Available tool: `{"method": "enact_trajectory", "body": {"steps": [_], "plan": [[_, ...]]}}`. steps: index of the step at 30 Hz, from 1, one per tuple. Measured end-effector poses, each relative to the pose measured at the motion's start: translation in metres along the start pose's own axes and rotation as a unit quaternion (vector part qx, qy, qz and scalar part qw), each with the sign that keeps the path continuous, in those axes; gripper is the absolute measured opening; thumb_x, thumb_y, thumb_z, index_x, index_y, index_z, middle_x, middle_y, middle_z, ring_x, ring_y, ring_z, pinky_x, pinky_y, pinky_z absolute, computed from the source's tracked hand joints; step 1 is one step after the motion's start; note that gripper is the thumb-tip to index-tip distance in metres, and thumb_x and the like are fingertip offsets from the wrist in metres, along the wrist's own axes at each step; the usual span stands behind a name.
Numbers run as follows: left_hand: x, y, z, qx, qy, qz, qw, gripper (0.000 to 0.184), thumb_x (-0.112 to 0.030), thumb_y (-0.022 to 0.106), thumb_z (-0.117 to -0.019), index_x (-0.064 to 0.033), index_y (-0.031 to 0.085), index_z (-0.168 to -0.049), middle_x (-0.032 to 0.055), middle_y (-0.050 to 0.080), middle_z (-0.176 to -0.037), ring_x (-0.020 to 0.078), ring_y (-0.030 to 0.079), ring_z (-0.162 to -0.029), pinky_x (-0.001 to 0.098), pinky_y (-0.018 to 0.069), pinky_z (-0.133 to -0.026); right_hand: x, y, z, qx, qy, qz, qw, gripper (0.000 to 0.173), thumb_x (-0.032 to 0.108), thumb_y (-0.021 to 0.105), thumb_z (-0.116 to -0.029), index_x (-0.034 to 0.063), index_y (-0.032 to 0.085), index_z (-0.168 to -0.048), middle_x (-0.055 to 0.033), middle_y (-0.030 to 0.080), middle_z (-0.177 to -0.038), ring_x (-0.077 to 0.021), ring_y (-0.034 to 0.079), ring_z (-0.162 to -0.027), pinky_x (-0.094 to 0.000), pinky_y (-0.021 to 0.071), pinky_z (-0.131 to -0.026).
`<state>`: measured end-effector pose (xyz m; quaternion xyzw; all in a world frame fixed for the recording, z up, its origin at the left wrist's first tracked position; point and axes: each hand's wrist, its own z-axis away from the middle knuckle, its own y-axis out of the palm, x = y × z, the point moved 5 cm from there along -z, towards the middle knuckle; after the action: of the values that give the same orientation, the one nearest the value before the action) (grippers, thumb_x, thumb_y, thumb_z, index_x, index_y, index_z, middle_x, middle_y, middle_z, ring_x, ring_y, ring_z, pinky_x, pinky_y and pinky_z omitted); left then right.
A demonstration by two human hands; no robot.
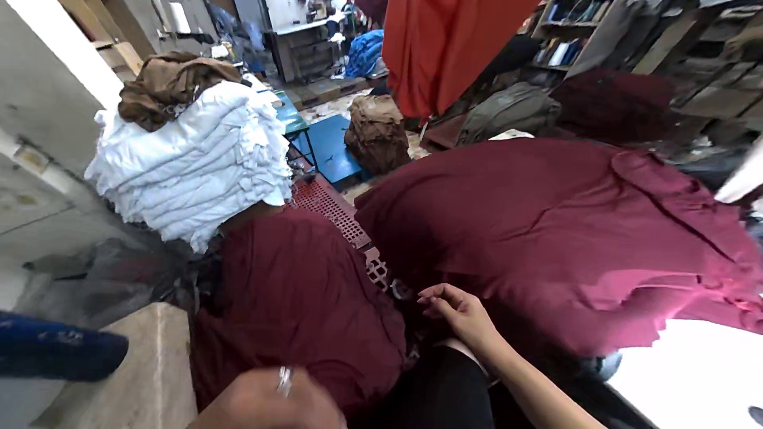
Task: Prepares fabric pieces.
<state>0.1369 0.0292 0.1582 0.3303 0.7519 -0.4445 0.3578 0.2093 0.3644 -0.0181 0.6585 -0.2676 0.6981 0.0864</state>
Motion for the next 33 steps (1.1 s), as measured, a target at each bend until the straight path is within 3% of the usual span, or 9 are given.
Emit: {"method": "enact_trajectory", "body": {"steps": [3,7,8,11,16,21,26,30,33], "plan": [[0.104,0.044,0.017,-0.003,-0.140,-0.202,0.969,0.019,-0.024,0.067,-0.0974,-0.0094,0.079,-0.096,0.0038,0.077,-0.100,0.0145,0.072,-0.098,0.0356,0.0591,-0.090,-0.008,0.011,0.016,0.030,0.007,0.022,0.999,0.020,0.011,0.052,-0.1007,0.0060,0.071,-0.107,-0.0036,0.076,-0.096,-0.0125,0.072,-0.077,-0.0303,0.0615,-0.071],[0.178,0.135,0.034,0.155,-0.352,-0.316,0.867,0.039,-0.029,0.067,-0.0983,-0.0078,0.069,-0.130,0.0182,0.065,-0.135,0.0387,0.056,-0.132,0.0580,0.0419,-0.110,-0.020,0.027,0.030,0.102,0.026,0.045,0.993,0.024,0.012,0.050,-0.1029,0.0030,0.070,-0.112,-0.0055,0.074,-0.099,-0.0124,0.071,-0.078,-0.0316,0.0605,-0.074],[0.189,0.150,0.037,0.157,-0.348,-0.345,0.858,0.038,-0.025,0.068,-0.0974,-0.0065,0.068,-0.130,0.0195,0.064,-0.136,0.0405,0.055,-0.132,0.0595,0.0417,-0.108,-0.023,0.031,0.033,0.111,0.028,0.051,0.992,0.024,0.013,0.050,-0.1026,0.0036,0.070,-0.112,-0.0052,0.074,-0.099,-0.0124,0.071,-0.079,-0.0319,0.0603,-0.074],[0.201,0.165,0.044,0.054,-0.219,-0.426,0.877,0.015,-0.013,0.070,-0.0909,-0.0059,0.077,-0.102,0.0173,0.075,-0.107,0.0388,0.070,-0.107,0.0568,0.0561,-0.088,-0.028,0.039,0.044,0.132,0.051,0.057,0.988,0.024,0.013,0.050,-0.1023,0.0038,0.070,-0.113,-0.0061,0.073,-0.100,-0.0133,0.071,-0.083,-0.0336,0.0603,-0.078],[0.196,0.107,0.013,0.097,-0.368,-0.187,0.906,0.033,-0.034,0.067,-0.0988,-0.0041,0.076,-0.108,0.0145,0.074,-0.110,0.0292,0.070,-0.109,0.0514,0.0518,-0.102,-0.037,0.051,0.051,0.166,0.062,0.077,0.981,0.024,0.011,0.052,-0.1008,0.0016,0.070,-0.114,-0.0101,0.072,-0.098,-0.0170,0.070,-0.082,-0.0387,0.0592,-0.079],[0.201,0.003,-0.049,-0.054,-0.354,-0.109,0.927,0.028,-0.028,0.067,-0.0997,-0.0005,0.072,-0.104,0.0106,0.071,-0.092,0.0190,0.067,-0.085,0.0417,0.0551,-0.084,-0.019,0.079,0.049,0.131,-0.031,0.148,0.980,0.020,0.016,0.065,-0.0949,0.0020,0.074,-0.106,-0.0123,0.074,-0.098,-0.0254,0.070,-0.095,-0.0454,0.0550,-0.091],[0.211,-0.058,-0.079,-0.231,-0.337,-0.088,0.908,0.021,-0.017,0.069,-0.0986,0.0024,0.070,-0.107,0.0120,0.071,-0.091,0.0180,0.065,-0.083,0.0394,0.0533,-0.080,-0.005,0.145,0.058,0.215,-0.221,0.220,0.926,0.020,0.008,0.056,-0.0978,0.0067,0.074,-0.107,-0.0113,0.075,-0.098,-0.0341,0.068,-0.103,-0.0534,0.0517,-0.090],[0.215,-0.071,-0.081,-0.306,-0.272,-0.044,0.911,0.027,-0.004,0.067,-0.0976,0.0004,0.053,-0.121,0.0137,0.067,-0.103,0.0165,0.067,-0.087,0.0358,0.0557,-0.081,-0.034,0.160,0.049,0.397,0.011,0.462,0.793,0.047,0.016,0.067,-0.0931,0.0025,0.058,-0.137,-0.0215,0.064,-0.131,-0.0416,0.049,-0.136,-0.0603,0.0329,-0.113],[0.206,-0.055,-0.075,-0.233,-0.241,-0.118,0.935,0.016,-0.003,0.058,-0.1018,-0.0002,0.064,-0.116,0.0110,0.070,-0.106,0.0184,0.067,-0.091,0.0392,0.0564,-0.084,-0.051,0.140,0.043,0.436,0.095,0.536,0.717,0.045,0.018,0.072,-0.0912,-0.0010,0.063,-0.131,-0.0228,0.063,-0.133,-0.0418,0.050,-0.134,-0.0602,0.0286,-0.116]]}}
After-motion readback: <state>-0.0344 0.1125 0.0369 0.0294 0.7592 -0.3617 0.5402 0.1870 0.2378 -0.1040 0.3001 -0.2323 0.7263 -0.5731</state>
